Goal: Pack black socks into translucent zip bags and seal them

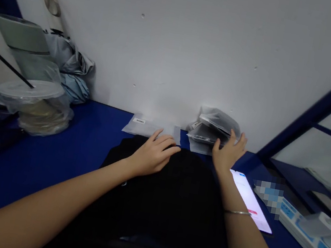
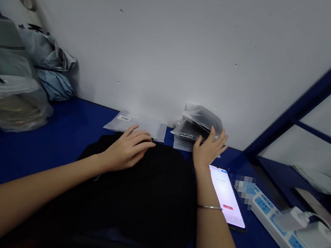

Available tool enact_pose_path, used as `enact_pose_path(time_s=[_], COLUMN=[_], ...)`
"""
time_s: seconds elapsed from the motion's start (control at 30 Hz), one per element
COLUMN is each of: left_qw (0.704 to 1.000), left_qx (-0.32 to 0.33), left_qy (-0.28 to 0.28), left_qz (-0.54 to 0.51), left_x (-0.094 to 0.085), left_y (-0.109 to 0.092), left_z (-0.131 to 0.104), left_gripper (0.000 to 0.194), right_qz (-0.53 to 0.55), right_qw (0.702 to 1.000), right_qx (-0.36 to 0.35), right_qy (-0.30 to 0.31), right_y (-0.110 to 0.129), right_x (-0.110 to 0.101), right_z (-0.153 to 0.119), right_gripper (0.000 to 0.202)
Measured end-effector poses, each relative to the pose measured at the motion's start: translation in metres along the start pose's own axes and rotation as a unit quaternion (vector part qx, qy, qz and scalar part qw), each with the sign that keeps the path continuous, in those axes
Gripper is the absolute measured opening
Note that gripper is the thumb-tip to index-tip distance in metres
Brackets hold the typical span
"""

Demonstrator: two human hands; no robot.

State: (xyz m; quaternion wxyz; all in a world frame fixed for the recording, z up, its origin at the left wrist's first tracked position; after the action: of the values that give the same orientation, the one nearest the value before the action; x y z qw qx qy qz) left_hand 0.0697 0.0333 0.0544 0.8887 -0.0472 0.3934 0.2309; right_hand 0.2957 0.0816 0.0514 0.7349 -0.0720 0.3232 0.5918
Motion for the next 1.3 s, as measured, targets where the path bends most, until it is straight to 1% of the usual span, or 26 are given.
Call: enact_pose_path(time_s=[0.1, 0.17, 0.2, 0.23, 0.3, 0.33, 0.37, 0.4, 0.47, 0.5, 0.53, 0.57, 0.63, 0.7, 0.77, 0.8, 0.83, 0.87, 0.9, 0.97, 1.03, 1.1, 1.13, 1.2, 1.23, 1.3], left_qw=[0.998, 0.985, 0.969, 0.942, 0.873, 0.843, 0.822, 0.811, 0.812, 0.815, 0.819, 0.823, 0.826, 0.817, 0.801, 0.793, 0.784, 0.776, 0.767, 0.756, 0.752, 0.743, 0.733, 0.708, 0.698, 0.69], left_qx=[-0.013, -0.041, -0.06, -0.079, -0.108, -0.117, -0.121, -0.123, -0.123, -0.121, -0.116, -0.111, -0.094, -0.077, -0.078, -0.088, -0.102, -0.121, -0.142, -0.182, -0.214, -0.235, -0.243, -0.251, -0.25, -0.246], left_qy=[0.034, 0.104, 0.161, 0.231, 0.367, 0.417, 0.452, 0.471, 0.488, 0.495, 0.5, 0.503, 0.506, 0.506, 0.505, 0.502, 0.499, 0.499, 0.499, 0.495, 0.484, 0.477, 0.483, 0.507, 0.519, 0.533], left_qz=[-0.049, -0.13, -0.18, -0.229, -0.301, -0.318, -0.326, -0.324, -0.296, -0.276, -0.255, -0.239, -0.232, -0.265, -0.312, -0.334, -0.353, -0.367, -0.377, -0.386, -0.393, -0.407, -0.414, -0.423, -0.425, -0.423], left_x=[0.002, 0.01, 0.018, 0.028, 0.044, 0.047, 0.047, 0.045, 0.041, 0.039, 0.037, 0.036, 0.035, 0.035, 0.036, 0.037, 0.038, 0.04, 0.042, 0.044, 0.044, 0.042, 0.041, 0.039, 0.037, 0.033], left_y=[0.001, 0.003, 0.003, 0.001, -0.008, -0.013, -0.017, -0.02, -0.023, -0.024, -0.025, -0.026, -0.029, -0.031, -0.027, -0.022, -0.016, -0.009, -0.002, 0.011, 0.022, 0.029, 0.031, 0.034, 0.035, 0.037], left_z=[0.003, 0.004, 0.002, -0.002, -0.018, -0.025, -0.031, -0.035, -0.039, -0.041, -0.042, -0.043, -0.042, -0.041, -0.039, -0.039, -0.039, -0.04, -0.042, -0.045, -0.046, -0.048, -0.051, -0.058, -0.061, -0.065], left_gripper=[0.023, 0.021, 0.022, 0.026, 0.035, 0.039, 0.042, 0.046, 0.056, 0.059, 0.06, 0.058, 0.041, 0.021, 0.008, 0.007, 0.008, 0.012, 0.015, 0.02, 0.022, 0.019, 0.016, 0.013, 0.014, 0.017], right_qz=[0.035, 0.058, 0.074, 0.093, 0.138, 0.16, 0.179, 0.199, 0.255, 0.292, 0.33, 0.361, 0.384, 0.366, 0.339, 0.327, 0.311, 0.288, 0.259, 0.201, 0.18, 0.216, 0.243, 0.291, 0.314, 0.344], right_qw=[0.997, 0.996, 0.995, 0.993, 0.988, 0.985, 0.981, 0.976, 0.955, 0.935, 0.907, 0.867, 0.762, 0.65, 0.556, 0.522, 0.504, 0.504, 0.521, 0.581, 0.622, 0.643, 0.657, 0.688, 0.697, 0.703], right_qx=[-0.005, -0.022, -0.037, -0.051, -0.069, -0.07, -0.068, -0.066, -0.073, -0.082, -0.089, -0.098, -0.12, -0.156, -0.202, -0.226, -0.249, -0.274, -0.298, -0.336, -0.342, -0.298, -0.258, -0.156, -0.113, -0.057], right_qy=[-0.066, -0.071, -0.064, -0.053, -0.021, 0.001, 0.026, 0.055, 0.13, 0.182, 0.247, 0.328, 0.508, 0.647, 0.731, 0.755, 0.767, 0.767, 0.757, 0.713, 0.681, 0.671, 0.666, 0.646, 0.634, 0.62], right_y=[0.004, 0.008, 0.011, 0.015, 0.022, 0.026, 0.029, 0.034, 0.05, 0.06, 0.071, 0.084, 0.108, 0.123, 0.131, 0.134, 0.135, 0.135, 0.134, 0.13, 0.123, 0.113, 0.106, 0.087, 0.079, 0.067], right_x=[-0.017, -0.02, -0.02, -0.019, -0.016, -0.014, -0.012, -0.01, -0.005, -0.001, 0.005, 0.011, 0.02, 0.014, -0.003, -0.013, -0.021, -0.026, -0.029, -0.029, -0.026, -0.018, -0.012, 0.003, 0.01, 0.018], right_z=[-0.001, 0.0, 0.0, 0.0, -0.001, -0.002, -0.003, -0.005, -0.012, -0.017, -0.024, -0.035, -0.068, -0.104, -0.133, -0.144, -0.151, -0.155, -0.155, -0.147, -0.135, -0.12, -0.11, -0.089, -0.08, -0.071], right_gripper=[0.036, 0.028, 0.025, 0.022, 0.019, 0.017, 0.015, 0.012, 0.008, 0.012, 0.018, 0.024, 0.033, 0.035, 0.033, 0.031, 0.032, 0.035, 0.039, 0.044, 0.034, 0.013, 0.008, 0.011, 0.012, 0.013])
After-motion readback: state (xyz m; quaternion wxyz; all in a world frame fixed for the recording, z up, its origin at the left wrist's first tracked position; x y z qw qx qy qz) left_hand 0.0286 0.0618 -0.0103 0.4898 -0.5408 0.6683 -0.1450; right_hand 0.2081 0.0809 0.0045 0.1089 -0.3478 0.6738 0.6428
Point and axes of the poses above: each hand's wrist, its own z-axis towards the middle knuckle, its own x-axis out of the palm, y = z × x, the point moved 10 cm from there along z, towards the middle knuckle, and after that the axes turned 5 degrees about -z, right-handed, at the moved point
